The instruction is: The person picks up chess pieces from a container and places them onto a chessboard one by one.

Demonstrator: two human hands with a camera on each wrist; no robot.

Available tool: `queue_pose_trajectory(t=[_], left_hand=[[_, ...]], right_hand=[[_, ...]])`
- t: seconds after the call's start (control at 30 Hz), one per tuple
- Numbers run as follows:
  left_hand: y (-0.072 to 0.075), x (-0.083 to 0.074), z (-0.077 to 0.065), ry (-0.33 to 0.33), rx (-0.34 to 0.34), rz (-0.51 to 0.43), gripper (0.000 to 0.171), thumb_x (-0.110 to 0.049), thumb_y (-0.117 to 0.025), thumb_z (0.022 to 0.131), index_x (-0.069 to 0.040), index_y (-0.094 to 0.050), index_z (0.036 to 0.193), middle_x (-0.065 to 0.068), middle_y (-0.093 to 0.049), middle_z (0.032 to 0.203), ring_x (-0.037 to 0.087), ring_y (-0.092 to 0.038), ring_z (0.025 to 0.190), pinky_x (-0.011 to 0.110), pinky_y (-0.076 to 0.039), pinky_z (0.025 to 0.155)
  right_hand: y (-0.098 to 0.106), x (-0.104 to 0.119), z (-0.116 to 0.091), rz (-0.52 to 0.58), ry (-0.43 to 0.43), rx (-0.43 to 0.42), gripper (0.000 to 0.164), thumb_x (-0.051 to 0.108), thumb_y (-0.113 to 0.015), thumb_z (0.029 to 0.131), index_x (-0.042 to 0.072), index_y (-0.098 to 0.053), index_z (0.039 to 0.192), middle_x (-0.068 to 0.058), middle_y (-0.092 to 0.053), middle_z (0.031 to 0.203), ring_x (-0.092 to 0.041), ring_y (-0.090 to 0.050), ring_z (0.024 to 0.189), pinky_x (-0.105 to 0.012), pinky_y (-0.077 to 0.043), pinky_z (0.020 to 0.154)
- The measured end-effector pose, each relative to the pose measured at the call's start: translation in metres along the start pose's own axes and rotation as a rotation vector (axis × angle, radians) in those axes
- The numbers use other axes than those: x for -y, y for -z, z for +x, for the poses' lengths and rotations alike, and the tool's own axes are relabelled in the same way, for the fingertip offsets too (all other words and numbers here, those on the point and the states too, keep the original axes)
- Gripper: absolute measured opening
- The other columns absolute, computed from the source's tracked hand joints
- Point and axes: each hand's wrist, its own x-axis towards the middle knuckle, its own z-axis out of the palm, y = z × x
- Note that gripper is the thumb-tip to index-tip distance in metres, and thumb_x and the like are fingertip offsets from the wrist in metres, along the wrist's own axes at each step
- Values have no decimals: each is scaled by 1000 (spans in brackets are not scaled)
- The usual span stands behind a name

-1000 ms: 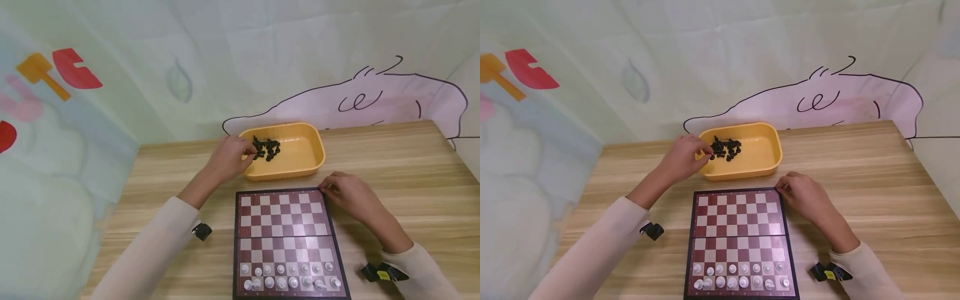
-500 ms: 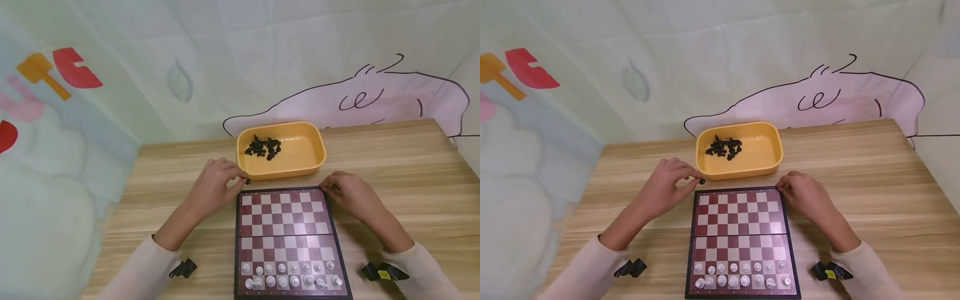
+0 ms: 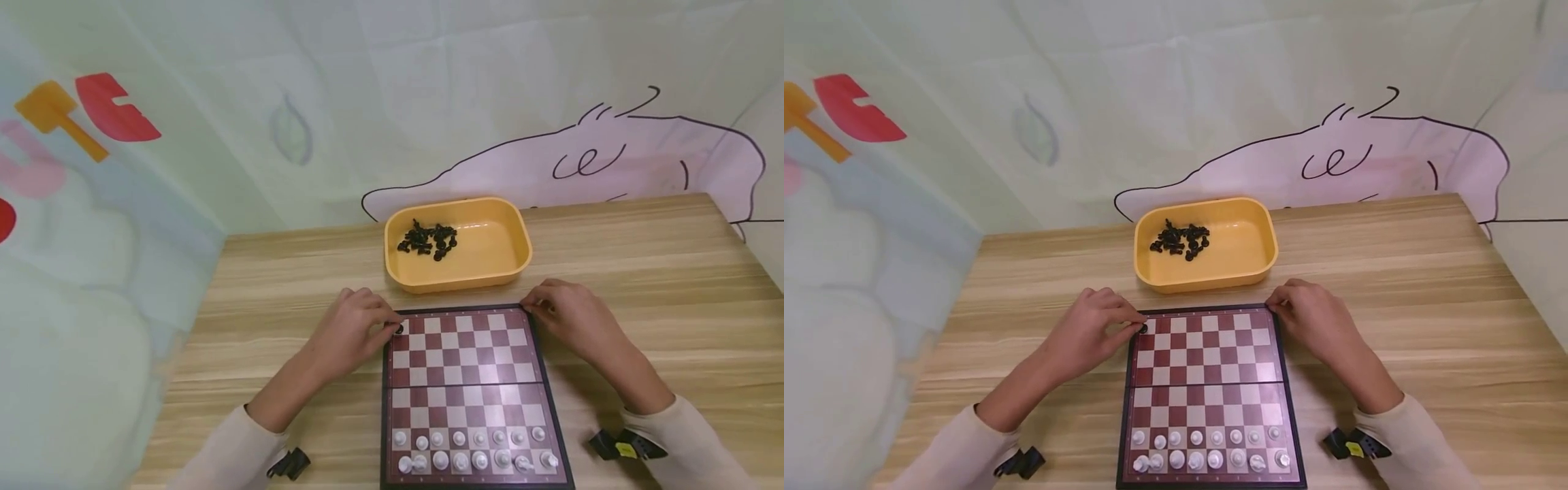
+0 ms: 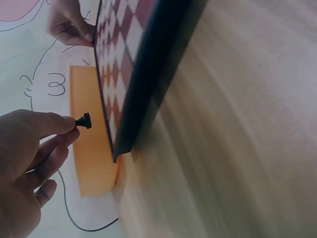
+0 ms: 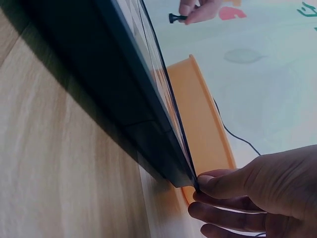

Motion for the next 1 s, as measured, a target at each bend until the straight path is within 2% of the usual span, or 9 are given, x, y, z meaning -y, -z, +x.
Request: queue_pose_trajectory(t=[0.2, 0.47, 1.0], left_hand=[[-9, 0, -7, -21, 25, -2, 10, -24, -74, 79, -21, -74, 89, -10, -67, 85, 7, -50, 81, 28, -35, 69], [-15, 1, -7, -34, 38, -4, 7, -24, -73, 80, -24, -73, 87, -12, -67, 85, 5, -50, 83, 27, -33, 69], [-18, 1, -12, 2, 58, -3, 9, -25, -73, 80, -25, -72, 89, -13, -67, 88, 5, -50, 83, 28, -36, 72]], right_hand=[[0, 1, 1, 1, -4, 2, 11, 6, -71, 79, 14, -72, 87, 1, -65, 84, -16, -59, 75, -37, -50, 66], [2, 1, 2, -1, -27, 5, 11, 6, -71, 79, 14, -72, 87, 0, -66, 86, -17, -59, 76, -38, -50, 67], [-2, 2, 3, -1, -39, 11, 10, 6, -71, 79, 13, -72, 86, 1, -65, 84, -16, -58, 74, -37, -50, 65]])
